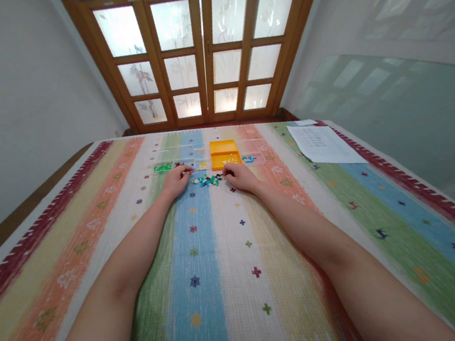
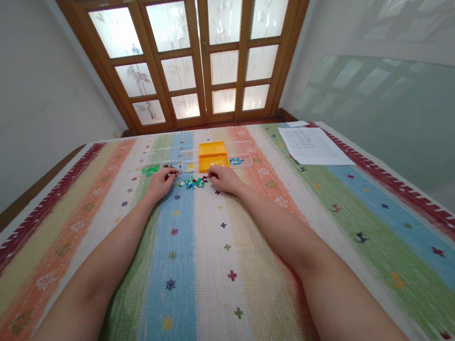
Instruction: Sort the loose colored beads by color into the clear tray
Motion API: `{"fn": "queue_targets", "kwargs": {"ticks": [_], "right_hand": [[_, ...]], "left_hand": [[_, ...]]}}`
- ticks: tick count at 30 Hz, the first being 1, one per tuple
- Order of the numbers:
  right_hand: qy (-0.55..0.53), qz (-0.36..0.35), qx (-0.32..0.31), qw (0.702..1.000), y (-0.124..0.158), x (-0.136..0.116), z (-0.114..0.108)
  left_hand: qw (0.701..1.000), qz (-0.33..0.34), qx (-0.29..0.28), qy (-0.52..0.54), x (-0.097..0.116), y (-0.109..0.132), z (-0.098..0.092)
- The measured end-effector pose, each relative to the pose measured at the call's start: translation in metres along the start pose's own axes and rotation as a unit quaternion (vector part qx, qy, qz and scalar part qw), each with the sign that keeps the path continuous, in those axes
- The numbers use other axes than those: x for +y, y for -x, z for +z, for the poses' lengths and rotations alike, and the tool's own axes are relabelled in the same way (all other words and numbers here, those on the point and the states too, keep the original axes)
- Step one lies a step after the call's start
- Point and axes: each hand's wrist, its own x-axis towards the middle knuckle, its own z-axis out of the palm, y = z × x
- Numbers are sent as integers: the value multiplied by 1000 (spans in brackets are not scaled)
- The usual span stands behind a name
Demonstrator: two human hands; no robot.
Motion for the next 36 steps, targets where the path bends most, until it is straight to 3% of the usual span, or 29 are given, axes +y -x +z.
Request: {"fn": "queue_targets", "kwargs": {"ticks": [6,11,17,23,29,36], "right_hand": [[79,-40,-43,995,2,-6,-5],[76,-39,-44,995,1,-5,-4],[-62,3,-5,998,-1,5,-2],[-204,62,14,977,-1,6,-3],[-52,-3,-9,999,-1,4,1],[51,-54,-33,997,-2,3,4]], "left_hand": [[1000,9,-6,-12,-2,0,1],[1000,2,-9,0,2,2,0],[1000,7,-16,-18,0,1,1],[997,4,-39,-68,1,1,-1],[996,2,-45,-76,5,2,-1],[996,7,-45,-79,2,2,0]]}}
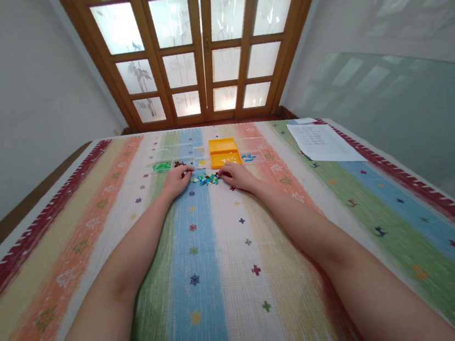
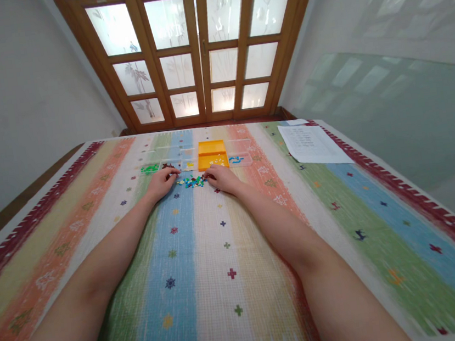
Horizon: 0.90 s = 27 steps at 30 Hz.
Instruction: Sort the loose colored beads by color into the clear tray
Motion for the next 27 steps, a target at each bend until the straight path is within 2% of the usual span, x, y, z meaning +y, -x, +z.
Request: {"fn": "queue_targets", "kwargs": {"ticks": [6,12,19,24,27], "right_hand": [[-10,17,23,1000,0,-4,-1],[-101,100,151,978,-1,2,-2],[-92,155,242,954,-3,16,-7],[-91,133,257,953,-2,20,-9],[-86,90,207,970,-1,13,-7]], "left_hand": [[1000,6,1,-5,-3,0,2],[1000,9,-2,-2,-5,-1,3],[999,35,-24,-23,-7,-1,5],[998,37,-32,-32,-7,-1,6],[998,35,-35,-31,-7,-1,5]]}}
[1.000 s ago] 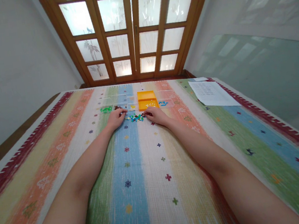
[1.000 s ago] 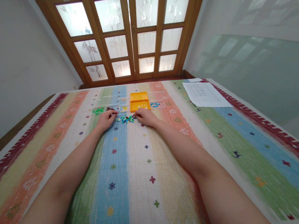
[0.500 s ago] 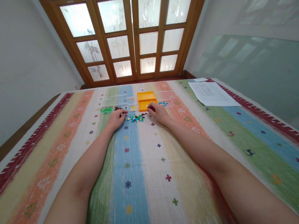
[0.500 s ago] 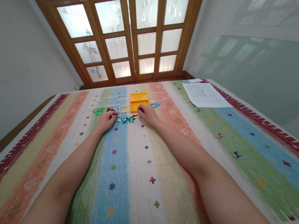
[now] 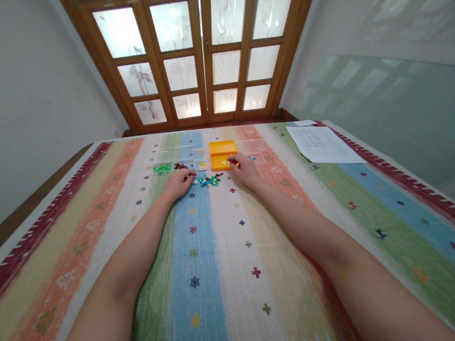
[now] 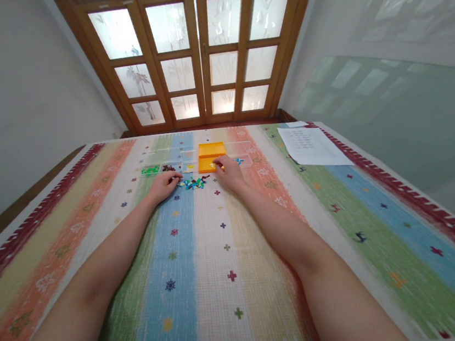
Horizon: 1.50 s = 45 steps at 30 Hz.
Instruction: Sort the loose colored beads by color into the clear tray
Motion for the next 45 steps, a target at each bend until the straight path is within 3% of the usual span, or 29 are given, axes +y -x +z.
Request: {"fn": "queue_targets", "kwargs": {"ticks": [6,12,36,40,45], "right_hand": [[13,-92,-199,976,11,-26,9],[42,-126,-254,958,14,-34,10],[72,-96,-196,973,12,-27,16],[29,-40,-140,989,10,-26,12],[18,8,-24,1000,0,-10,-3]], "left_hand": [[1000,4,5,2,1,1,0],[1000,-2,0,1,3,0,-1],[1000,15,-7,-9,6,1,0],[1000,15,-9,-6,5,1,0],[1000,25,-7,1,3,1,0]]}}
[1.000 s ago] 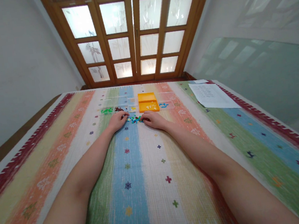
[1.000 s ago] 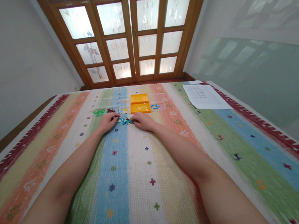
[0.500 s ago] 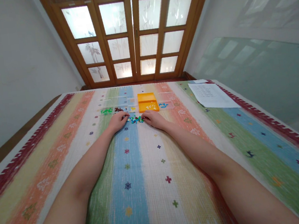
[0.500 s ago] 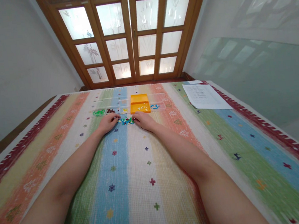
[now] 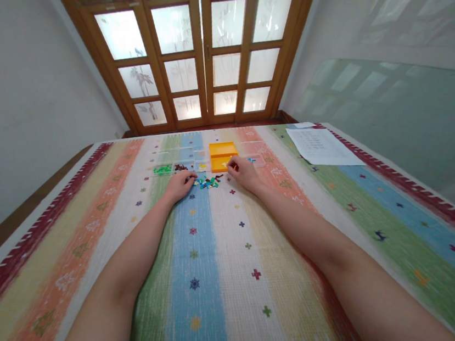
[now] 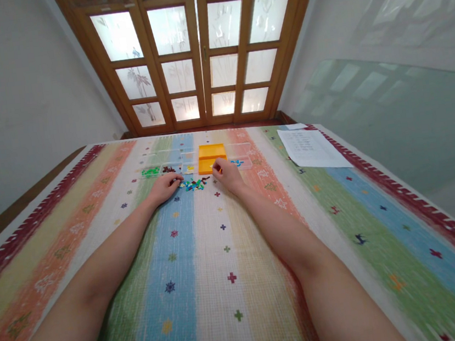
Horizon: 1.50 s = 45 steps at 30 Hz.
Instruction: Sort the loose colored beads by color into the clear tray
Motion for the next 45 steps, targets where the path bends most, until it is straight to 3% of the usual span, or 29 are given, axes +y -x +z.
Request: {"fn": "queue_targets", "kwargs": {"ticks": [5,10,17,27,34,45], "right_hand": [[30,63,105,992,-10,25,-21],[49,106,138,984,-12,45,-28],[99,112,136,979,-9,59,-27],[108,62,80,989,-6,36,-12],[91,20,74,993,-4,31,-3],[85,-1,64,994,-3,29,0]], "left_hand": [[1000,-8,-4,-5,1,0,0],[1000,-6,-4,-4,2,0,-1],[1000,14,-7,-23,8,-1,-4],[991,114,-49,-45,34,3,-7],[987,148,-51,-33,30,3,-7],[989,139,-59,4,19,3,-9]]}}
